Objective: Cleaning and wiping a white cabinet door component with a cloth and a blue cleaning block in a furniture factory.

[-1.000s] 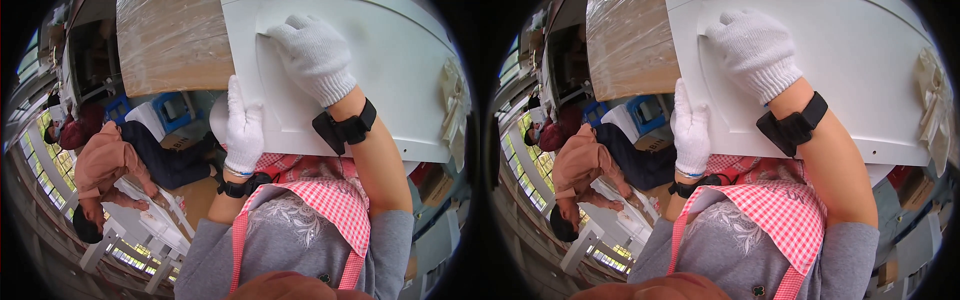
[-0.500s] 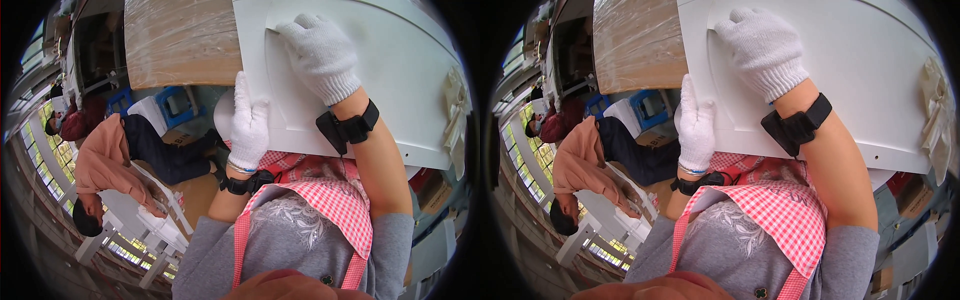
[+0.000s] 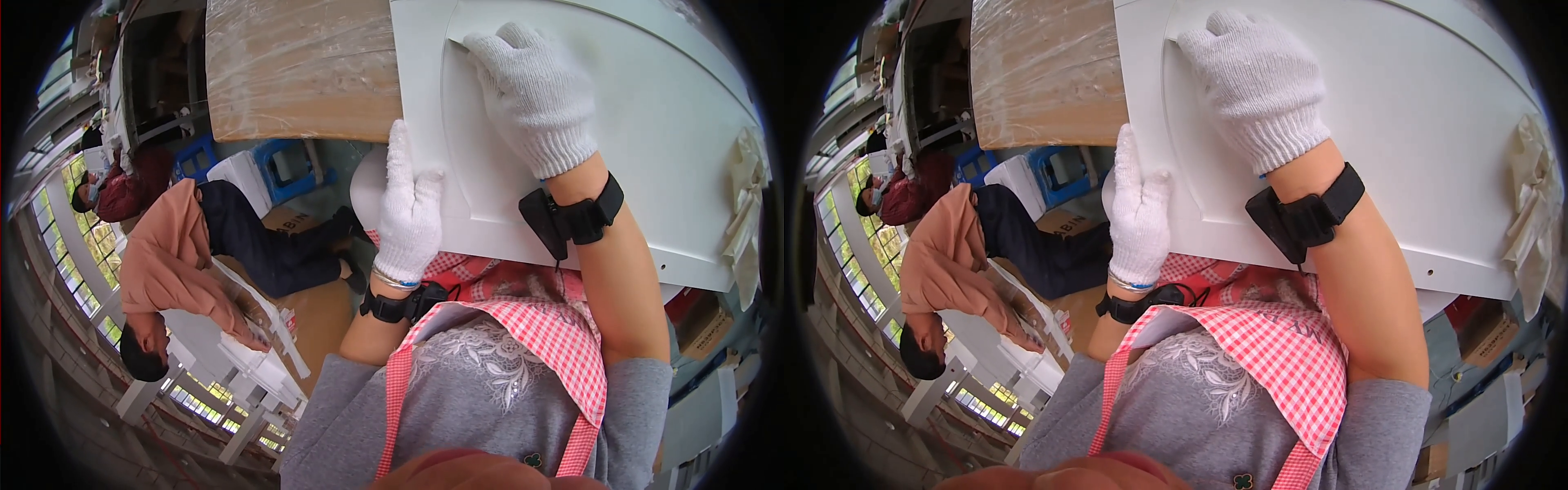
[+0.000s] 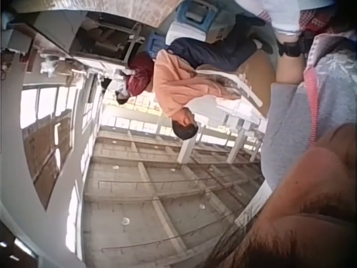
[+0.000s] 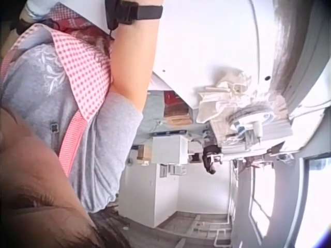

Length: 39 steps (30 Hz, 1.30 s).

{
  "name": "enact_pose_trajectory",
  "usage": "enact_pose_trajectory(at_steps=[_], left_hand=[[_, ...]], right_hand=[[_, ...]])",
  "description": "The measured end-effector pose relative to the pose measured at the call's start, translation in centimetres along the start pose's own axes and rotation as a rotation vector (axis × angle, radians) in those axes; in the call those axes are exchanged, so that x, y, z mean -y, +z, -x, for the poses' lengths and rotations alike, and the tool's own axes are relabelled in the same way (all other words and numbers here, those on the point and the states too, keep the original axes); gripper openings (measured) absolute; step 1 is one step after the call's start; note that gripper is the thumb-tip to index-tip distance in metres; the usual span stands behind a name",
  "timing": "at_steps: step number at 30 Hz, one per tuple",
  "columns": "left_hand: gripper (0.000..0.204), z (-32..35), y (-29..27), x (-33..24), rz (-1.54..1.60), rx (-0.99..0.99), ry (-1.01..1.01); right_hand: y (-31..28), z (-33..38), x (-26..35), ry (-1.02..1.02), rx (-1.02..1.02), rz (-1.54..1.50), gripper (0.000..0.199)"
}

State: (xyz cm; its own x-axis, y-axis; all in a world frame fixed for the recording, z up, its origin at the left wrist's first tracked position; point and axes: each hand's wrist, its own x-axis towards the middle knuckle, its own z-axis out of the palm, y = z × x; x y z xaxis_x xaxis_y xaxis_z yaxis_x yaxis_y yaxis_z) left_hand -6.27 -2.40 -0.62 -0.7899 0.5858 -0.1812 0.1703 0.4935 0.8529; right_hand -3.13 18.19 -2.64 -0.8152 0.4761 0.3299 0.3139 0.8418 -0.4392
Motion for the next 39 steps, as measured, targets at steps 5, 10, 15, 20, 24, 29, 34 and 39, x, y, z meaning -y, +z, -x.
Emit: enact_pose_trajectory(at_steps=[5, 10, 15, 20, 24, 29, 34, 39], left_hand=[[0.059, 0.2, 0.1, 0.4, -0.045, 0.002, 0.007], [0.057, 0.2, -0.2, 0.6, -0.068, 0.003, 0.051], [0.057, 0.2, 0.1, 0.6, -0.102, 0.007, 0.038], [0.057, -0.1, 0.1, 0.9, -0.116, -0.001, 0.083], [0.063, -0.6, -0.2, 1.7, -0.231, -0.048, 0.115], [0.062, -0.2, 0.3, 1.8, -0.064, -0.088, 0.069], [0.063, 0.2, 0.9, 1.4, -0.048, -0.033, -0.068], [0.063, 0.4, 0.1, 1.3, -0.032, -0.031, -0.123]], right_hand=[[-0.2, 0.2, 0.0, -0.053, 0.053, 0.015, 0.016], [0.5, -0.3, 0.1, 0.022, -0.015, 0.016, 0.016], [0.3, 1.1, 0.0, -0.054, 0.039, -0.005, 0.016], [0.5, 0.8, -0.2, 0.047, -0.004, -0.043, 0.017], [1.0, -0.8, -0.3, 0.052, -0.066, -0.018, 0.019], [0.3, -0.9, 0.2, 0.093, 0.065, -0.045, 0.019], [0.5, -0.3, -1.2, 0.014, 0.041, -0.074, 0.020], [0.6, -0.7, -0.5, 0.011, 0.033, -0.051, 0.020]])
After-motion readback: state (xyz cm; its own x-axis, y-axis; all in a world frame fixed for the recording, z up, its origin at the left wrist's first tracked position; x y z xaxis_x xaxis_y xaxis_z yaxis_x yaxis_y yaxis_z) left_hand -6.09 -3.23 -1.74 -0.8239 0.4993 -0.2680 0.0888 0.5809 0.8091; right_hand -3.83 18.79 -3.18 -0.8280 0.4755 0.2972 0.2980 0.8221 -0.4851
